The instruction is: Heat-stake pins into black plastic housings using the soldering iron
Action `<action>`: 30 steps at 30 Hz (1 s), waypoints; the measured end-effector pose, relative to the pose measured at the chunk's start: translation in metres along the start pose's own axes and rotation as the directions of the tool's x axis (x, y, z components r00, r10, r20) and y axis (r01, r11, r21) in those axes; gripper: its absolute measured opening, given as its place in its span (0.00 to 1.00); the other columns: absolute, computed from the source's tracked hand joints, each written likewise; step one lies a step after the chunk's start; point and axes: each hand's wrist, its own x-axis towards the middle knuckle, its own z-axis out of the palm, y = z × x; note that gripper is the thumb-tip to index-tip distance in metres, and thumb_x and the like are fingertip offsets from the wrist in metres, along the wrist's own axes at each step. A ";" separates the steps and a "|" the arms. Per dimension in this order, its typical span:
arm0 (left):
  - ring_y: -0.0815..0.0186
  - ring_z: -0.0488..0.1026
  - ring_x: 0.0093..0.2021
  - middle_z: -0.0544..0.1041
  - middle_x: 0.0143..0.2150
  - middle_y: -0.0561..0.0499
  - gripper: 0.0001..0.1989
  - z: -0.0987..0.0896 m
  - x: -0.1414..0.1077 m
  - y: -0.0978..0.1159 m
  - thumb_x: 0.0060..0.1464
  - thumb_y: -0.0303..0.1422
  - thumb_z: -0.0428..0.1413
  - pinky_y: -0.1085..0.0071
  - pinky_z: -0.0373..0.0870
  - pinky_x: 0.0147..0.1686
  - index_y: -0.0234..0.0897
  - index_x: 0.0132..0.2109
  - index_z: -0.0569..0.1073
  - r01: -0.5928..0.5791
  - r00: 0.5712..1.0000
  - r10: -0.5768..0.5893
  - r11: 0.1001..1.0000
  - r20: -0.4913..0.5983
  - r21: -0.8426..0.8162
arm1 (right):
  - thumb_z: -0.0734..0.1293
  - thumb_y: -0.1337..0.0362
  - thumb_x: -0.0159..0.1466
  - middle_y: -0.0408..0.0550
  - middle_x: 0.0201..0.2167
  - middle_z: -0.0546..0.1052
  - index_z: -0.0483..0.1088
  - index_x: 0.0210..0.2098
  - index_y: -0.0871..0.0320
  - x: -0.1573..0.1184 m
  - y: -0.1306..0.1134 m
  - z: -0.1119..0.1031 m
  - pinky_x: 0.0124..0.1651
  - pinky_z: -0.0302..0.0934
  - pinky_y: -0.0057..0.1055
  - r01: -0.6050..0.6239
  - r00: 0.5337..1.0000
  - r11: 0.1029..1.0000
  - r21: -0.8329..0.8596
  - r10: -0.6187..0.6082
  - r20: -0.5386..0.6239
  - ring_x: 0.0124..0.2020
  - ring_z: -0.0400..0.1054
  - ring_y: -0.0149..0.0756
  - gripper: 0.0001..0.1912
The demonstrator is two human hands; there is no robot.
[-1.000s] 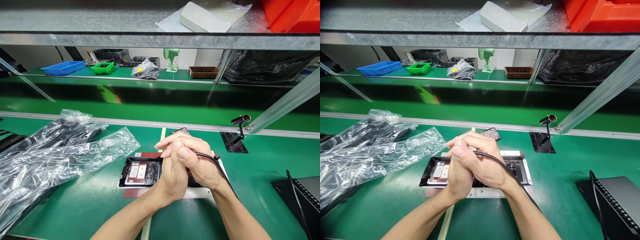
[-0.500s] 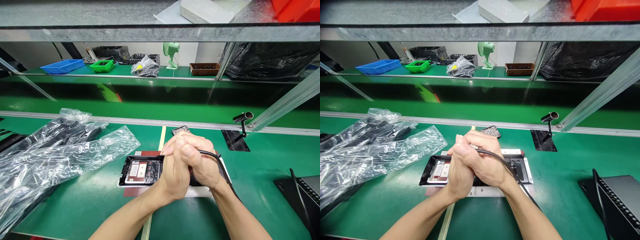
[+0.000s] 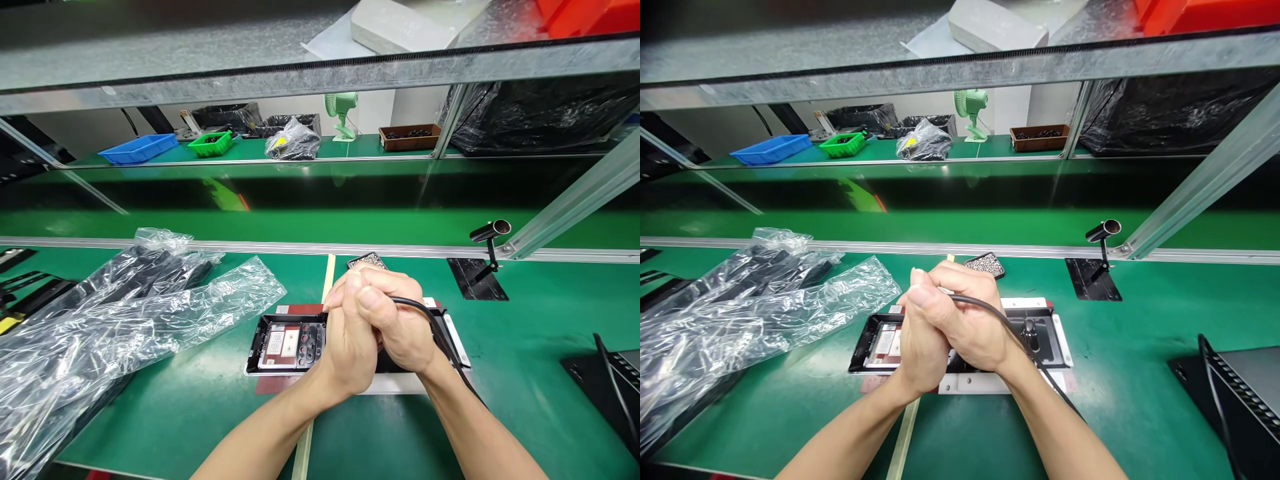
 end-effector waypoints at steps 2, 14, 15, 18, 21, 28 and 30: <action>0.66 0.69 0.29 0.71 0.28 0.53 0.24 0.000 0.001 -0.002 0.74 0.47 0.42 0.66 0.75 0.37 0.40 0.33 0.68 -0.007 1.000 0.007 1.000 0.008 0.000 | 0.64 0.49 0.72 0.48 0.33 0.82 0.82 0.35 0.57 0.000 0.001 0.000 0.43 0.67 0.38 0.004 1.000 1.000 0.002 -0.004 -0.009 0.36 0.74 0.38 0.22; 0.67 0.71 0.32 0.70 0.31 0.53 0.26 -0.005 -0.003 -0.005 0.74 0.50 0.37 0.69 0.73 0.33 0.40 0.32 0.65 0.057 0.996 -0.058 0.998 0.069 0.015 | 0.65 0.45 0.70 0.45 0.24 0.73 0.76 0.27 0.57 0.000 -0.002 0.004 0.38 0.68 0.35 0.039 0.998 0.995 -0.092 -0.044 -0.048 0.31 0.69 0.35 0.25; 0.66 0.71 0.32 0.70 0.30 0.52 0.26 -0.005 -0.003 -0.005 0.74 0.50 0.38 0.69 0.73 0.33 0.40 0.32 0.65 0.063 0.996 -0.065 0.998 0.069 0.021 | 0.65 0.43 0.69 0.45 0.24 0.72 0.75 0.26 0.56 0.000 -0.002 0.004 0.38 0.69 0.35 0.035 0.998 0.995 -0.090 -0.040 -0.052 0.31 0.69 0.35 0.26; 0.67 0.70 0.28 0.69 0.27 0.53 0.27 -0.004 -0.004 -0.005 0.73 0.51 0.38 0.68 0.72 0.31 0.41 0.30 0.64 0.074 0.995 -0.076 0.997 0.063 0.037 | 0.64 0.42 0.69 0.46 0.25 0.74 0.73 0.25 0.56 0.000 -0.001 0.004 0.37 0.68 0.36 0.032 0.998 0.995 -0.090 -0.038 -0.060 0.31 0.69 0.36 0.27; 0.67 0.66 0.25 0.66 0.24 0.54 0.29 -0.003 -0.004 -0.006 0.72 0.54 0.38 0.67 0.71 0.28 0.42 0.27 0.61 0.077 0.995 -0.079 0.996 0.060 0.040 | 0.63 0.41 0.69 0.48 0.28 0.78 0.76 0.27 0.57 0.000 -0.001 0.004 0.38 0.68 0.37 0.053 0.998 0.995 -0.089 -0.057 -0.042 0.33 0.71 0.37 0.28; 0.66 0.66 0.24 0.65 0.22 0.54 0.30 -0.003 -0.005 -0.005 0.71 0.56 0.38 0.67 0.70 0.26 0.42 0.26 0.60 0.089 0.995 -0.090 0.995 0.036 0.044 | 0.64 0.42 0.69 0.48 0.30 0.81 0.79 0.30 0.57 0.000 -0.001 0.004 0.38 0.67 0.36 0.055 0.997 0.996 -0.068 -0.059 -0.051 0.33 0.72 0.36 0.27; 0.66 0.66 0.25 0.66 0.23 0.53 0.30 -0.003 -0.005 -0.005 0.70 0.56 0.39 0.67 0.71 0.27 0.42 0.26 0.61 0.065 0.997 -0.067 0.996 0.037 0.054 | 0.64 0.43 0.69 0.48 0.30 0.80 0.79 0.30 0.57 0.000 -0.001 0.004 0.38 0.67 0.36 0.060 0.997 0.996 -0.063 -0.063 -0.051 0.33 0.72 0.36 0.26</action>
